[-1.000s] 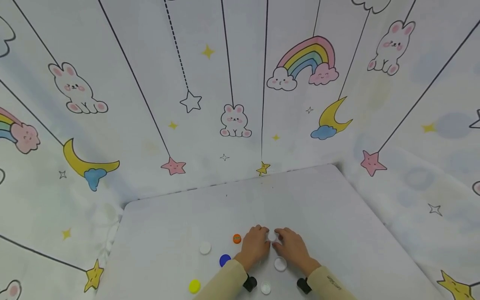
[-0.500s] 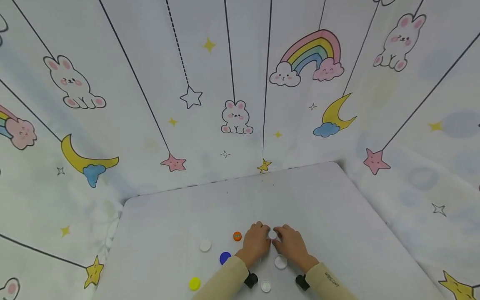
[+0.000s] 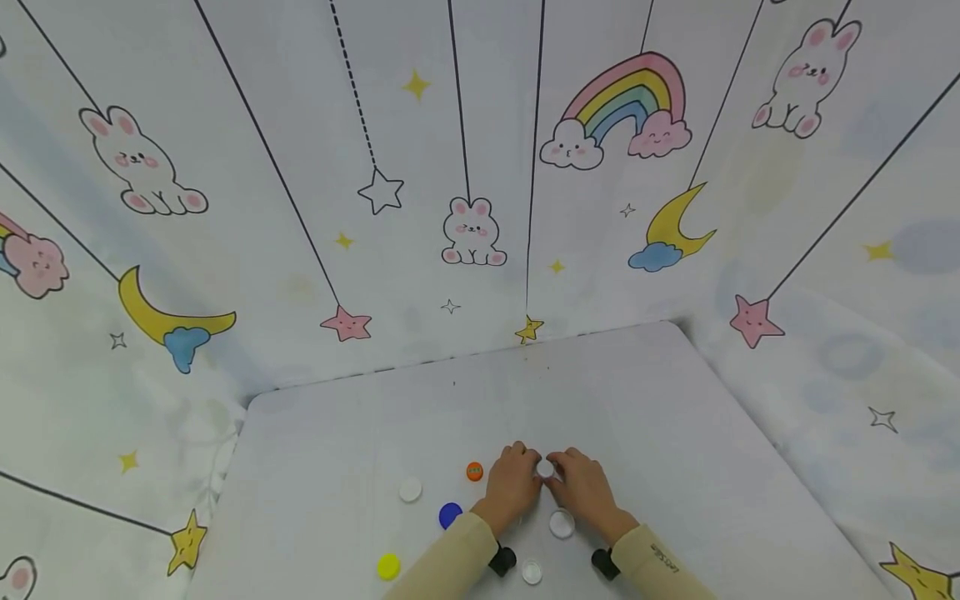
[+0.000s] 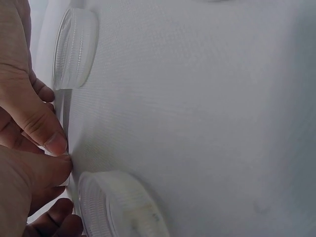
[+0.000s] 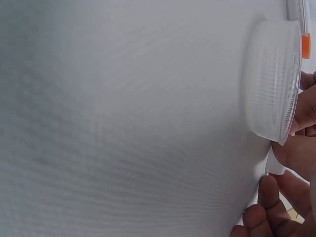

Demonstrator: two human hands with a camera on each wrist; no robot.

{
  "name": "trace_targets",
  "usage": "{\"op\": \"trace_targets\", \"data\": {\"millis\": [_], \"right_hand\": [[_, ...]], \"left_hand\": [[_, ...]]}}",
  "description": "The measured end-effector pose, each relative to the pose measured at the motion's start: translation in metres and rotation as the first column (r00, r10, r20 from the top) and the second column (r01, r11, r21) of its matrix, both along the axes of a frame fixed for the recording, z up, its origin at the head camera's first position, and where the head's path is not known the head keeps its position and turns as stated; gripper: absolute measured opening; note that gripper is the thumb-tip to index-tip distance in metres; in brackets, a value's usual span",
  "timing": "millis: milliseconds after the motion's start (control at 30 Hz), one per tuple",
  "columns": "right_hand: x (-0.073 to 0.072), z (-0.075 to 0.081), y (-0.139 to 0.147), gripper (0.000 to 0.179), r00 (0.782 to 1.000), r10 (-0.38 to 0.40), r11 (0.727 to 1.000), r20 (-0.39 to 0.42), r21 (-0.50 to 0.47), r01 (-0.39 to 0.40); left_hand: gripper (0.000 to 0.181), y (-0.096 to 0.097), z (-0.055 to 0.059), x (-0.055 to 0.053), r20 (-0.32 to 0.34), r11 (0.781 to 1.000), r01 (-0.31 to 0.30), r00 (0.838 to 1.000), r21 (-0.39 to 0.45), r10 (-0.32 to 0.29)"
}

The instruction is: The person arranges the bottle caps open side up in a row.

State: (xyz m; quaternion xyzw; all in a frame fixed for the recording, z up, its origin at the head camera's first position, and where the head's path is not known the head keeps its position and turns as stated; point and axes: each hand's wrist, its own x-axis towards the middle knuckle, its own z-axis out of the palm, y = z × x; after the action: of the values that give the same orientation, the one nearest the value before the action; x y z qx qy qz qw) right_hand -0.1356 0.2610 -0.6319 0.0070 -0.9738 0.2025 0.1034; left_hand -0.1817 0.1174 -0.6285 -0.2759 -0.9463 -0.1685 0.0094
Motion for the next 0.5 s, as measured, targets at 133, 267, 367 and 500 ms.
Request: {"op": "trace_targets", "data": {"millis": [133,267,367,500], "right_hand": [[0.0002,0.0002,0.0001,0.029,1.000,0.010,1.000,-0.022,-0.001,-0.010],[0.0010,0.0016,0.0001,0.029,1.000,0.011,1.000,-0.029,-0.002,-0.011],[0.0019,0.0015,0.0001,0.030,1.000,0.012,1.000,-0.025,0.000,-0.012],[0.0027,0.0005,0.0001,0.030,1.000,0.006,1.000,-0.009,-0.003,-0.006]], "left_hand": [[0.025,-0.0002,0.0004,0.0008,-0.005,1.000,-0.003,1.000,0.003,0.003],[0.024,-0.0003,0.0002,0.0017,-0.017,1.000,-0.006,1.000,0.013,0.007],[0.025,-0.0004,-0.0003,0.0024,-0.021,1.000,-0.009,1.000,0.016,0.009],[0.025,-0.0007,0.0000,0.0033,-0.029,1.000,-0.008,1.000,0.016,0.009]]}}
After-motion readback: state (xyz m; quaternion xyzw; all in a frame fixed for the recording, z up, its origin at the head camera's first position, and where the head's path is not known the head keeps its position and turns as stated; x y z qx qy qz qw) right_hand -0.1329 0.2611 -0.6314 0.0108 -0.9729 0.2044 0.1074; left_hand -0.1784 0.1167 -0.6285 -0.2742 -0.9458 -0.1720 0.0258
